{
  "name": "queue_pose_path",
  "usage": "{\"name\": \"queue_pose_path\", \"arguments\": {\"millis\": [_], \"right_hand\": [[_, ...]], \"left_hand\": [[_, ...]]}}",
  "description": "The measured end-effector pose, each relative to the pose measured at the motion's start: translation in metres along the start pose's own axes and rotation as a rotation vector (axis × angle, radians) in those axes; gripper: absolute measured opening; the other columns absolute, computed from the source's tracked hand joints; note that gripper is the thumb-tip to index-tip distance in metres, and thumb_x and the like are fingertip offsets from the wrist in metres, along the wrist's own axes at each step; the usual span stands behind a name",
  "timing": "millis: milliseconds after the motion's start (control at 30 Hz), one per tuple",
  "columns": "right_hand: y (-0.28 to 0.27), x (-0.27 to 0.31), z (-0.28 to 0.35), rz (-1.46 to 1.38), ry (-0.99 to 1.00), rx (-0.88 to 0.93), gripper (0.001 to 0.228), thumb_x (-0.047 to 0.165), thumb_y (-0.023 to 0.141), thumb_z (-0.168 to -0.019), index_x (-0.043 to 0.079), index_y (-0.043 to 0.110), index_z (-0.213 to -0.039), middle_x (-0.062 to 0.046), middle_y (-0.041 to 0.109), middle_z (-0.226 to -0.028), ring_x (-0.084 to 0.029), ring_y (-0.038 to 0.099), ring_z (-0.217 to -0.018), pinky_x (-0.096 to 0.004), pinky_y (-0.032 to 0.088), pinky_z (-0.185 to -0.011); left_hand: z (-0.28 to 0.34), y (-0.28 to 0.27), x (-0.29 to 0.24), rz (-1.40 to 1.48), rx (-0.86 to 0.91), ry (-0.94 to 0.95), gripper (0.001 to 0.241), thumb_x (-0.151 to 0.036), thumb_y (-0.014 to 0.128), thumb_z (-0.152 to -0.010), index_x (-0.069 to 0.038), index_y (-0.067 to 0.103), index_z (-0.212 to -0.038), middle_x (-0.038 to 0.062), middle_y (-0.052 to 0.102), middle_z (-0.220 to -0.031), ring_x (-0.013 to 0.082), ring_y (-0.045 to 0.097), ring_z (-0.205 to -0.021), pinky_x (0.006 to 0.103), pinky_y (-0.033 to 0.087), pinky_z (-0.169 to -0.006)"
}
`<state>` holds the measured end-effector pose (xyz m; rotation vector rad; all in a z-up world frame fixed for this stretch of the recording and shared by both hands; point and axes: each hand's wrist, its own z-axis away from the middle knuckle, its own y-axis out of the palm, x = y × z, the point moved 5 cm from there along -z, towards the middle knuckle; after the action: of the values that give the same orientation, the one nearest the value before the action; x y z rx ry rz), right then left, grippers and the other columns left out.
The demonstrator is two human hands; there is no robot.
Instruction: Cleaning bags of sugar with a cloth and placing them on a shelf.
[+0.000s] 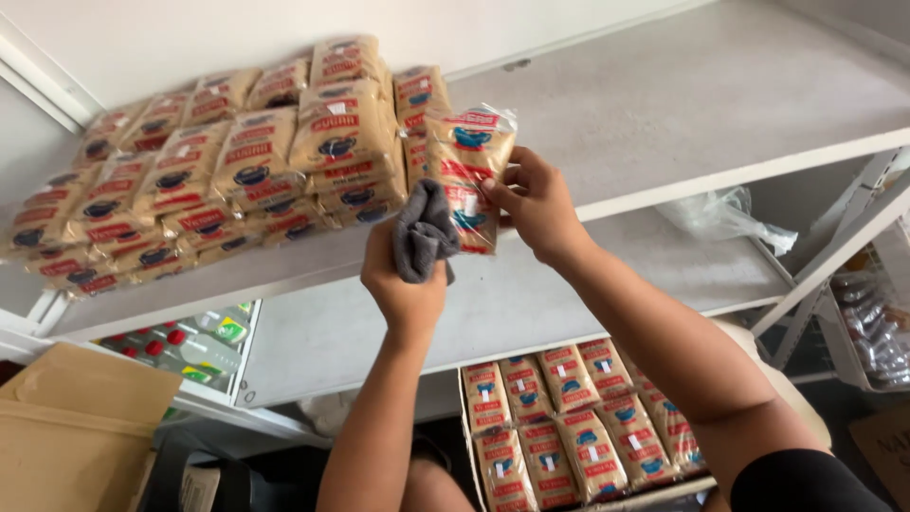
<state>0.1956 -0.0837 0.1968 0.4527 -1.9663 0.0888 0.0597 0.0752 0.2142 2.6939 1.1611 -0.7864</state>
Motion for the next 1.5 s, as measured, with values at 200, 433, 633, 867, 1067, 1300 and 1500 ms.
{"name": "queue_pose_path", "arguments": {"millis": [200, 433, 633, 867, 1067, 1300, 1500], "right_hand": [[0.011, -0.006, -0.071, -0.050, 0.212, 0.003, 0.039, 0.010, 0.068, -0.096, -0.002, 0.058, -0.132, -0.012, 0.073, -0.109, -0.019, 0.074, -0.093, -0.040, 0.067, -0.076], [0.027, -0.051, -0.149, 0.145, 0.416, 0.067, 0.039, 0.013, 0.071, -0.093, 0.001, 0.065, -0.129, -0.014, 0.074, -0.105, -0.020, 0.073, -0.087, -0.038, 0.064, -0.071], [0.038, -0.111, -0.179, 1.155, 0.198, 0.224, 0.055, 0.052, 0.058, -0.103, 0.001, 0.075, -0.118, -0.021, 0.073, -0.121, -0.034, 0.057, -0.133, -0.052, 0.051, -0.107], [0.050, -0.060, -0.126, 1.118, 0.106, 0.660, 0.098, 0.065, 0.067, -0.087, 0.024, 0.021, -0.162, -0.029, 0.005, -0.166, -0.053, 0.013, -0.151, -0.057, 0.028, -0.119], [0.051, -0.084, -0.137, 1.162, 0.086, 0.694, 0.108, 0.064, 0.069, -0.085, 0.031, 0.005, -0.166, -0.030, -0.006, -0.168, -0.052, 0.011, -0.153, -0.056, 0.029, -0.122], [0.053, -0.097, -0.149, 1.210, 0.092, 0.709, 0.107, 0.062, 0.067, -0.087, 0.031, 0.000, -0.166, -0.030, -0.013, -0.167, -0.051, 0.006, -0.155, -0.059, 0.028, -0.121], [0.055, -0.084, -0.141, 1.331, 0.185, 0.726, 0.106, 0.068, 0.059, -0.089, 0.036, -0.007, -0.165, -0.021, -0.023, -0.168, -0.047, -0.004, -0.156, -0.068, 0.020, -0.120]], "left_hand": [[-0.035, 0.001, 0.037, -0.148, -0.056, 0.087, 0.032, -0.001, 0.080, -0.080, -0.001, 0.066, -0.109, 0.017, 0.070, -0.103, 0.0369, 0.071, -0.097, 0.0414, 0.055, -0.089], [-0.030, -0.007, 0.061, -0.243, -0.181, 0.080, 0.029, 0.002, 0.076, -0.082, 0.002, 0.065, -0.109, 0.017, 0.068, -0.103, 0.0403, 0.069, -0.097, 0.0450, 0.055, -0.087], [-0.029, -0.009, 0.069, -0.261, -0.170, -0.012, 0.027, 0.000, 0.077, -0.082, 0.000, 0.062, -0.105, 0.015, 0.067, -0.099, 0.0356, 0.071, -0.092, 0.0423, 0.057, -0.082], [-0.029, -0.009, 0.066, -0.267, -0.168, -0.019, 0.029, 0.002, 0.077, -0.081, 0.000, 0.063, -0.106, 0.015, 0.068, -0.101, 0.0363, 0.071, -0.095, 0.0431, 0.056, -0.084], [-0.032, -0.008, 0.064, -0.251, -0.125, -0.035, 0.032, 0.003, 0.076, -0.081, 0.000, 0.065, -0.111, 0.015, 0.069, -0.106, 0.0359, 0.072, -0.100, 0.0430, 0.056, -0.087], [-0.033, -0.009, 0.066, -0.256, -0.116, -0.072, 0.032, 0.004, 0.075, -0.081, 0.001, 0.065, -0.111, 0.016, 0.070, -0.107, 0.0364, 0.072, -0.101, 0.0433, 0.056, -0.088], [-0.033, -0.008, 0.067, -0.270, -0.112, -0.061, 0.032, 0.003, 0.076, -0.081, 0.001, 0.064, -0.110, 0.016, 0.070, -0.107, 0.0376, 0.072, -0.101, 0.0444, 0.056, -0.087]]}}
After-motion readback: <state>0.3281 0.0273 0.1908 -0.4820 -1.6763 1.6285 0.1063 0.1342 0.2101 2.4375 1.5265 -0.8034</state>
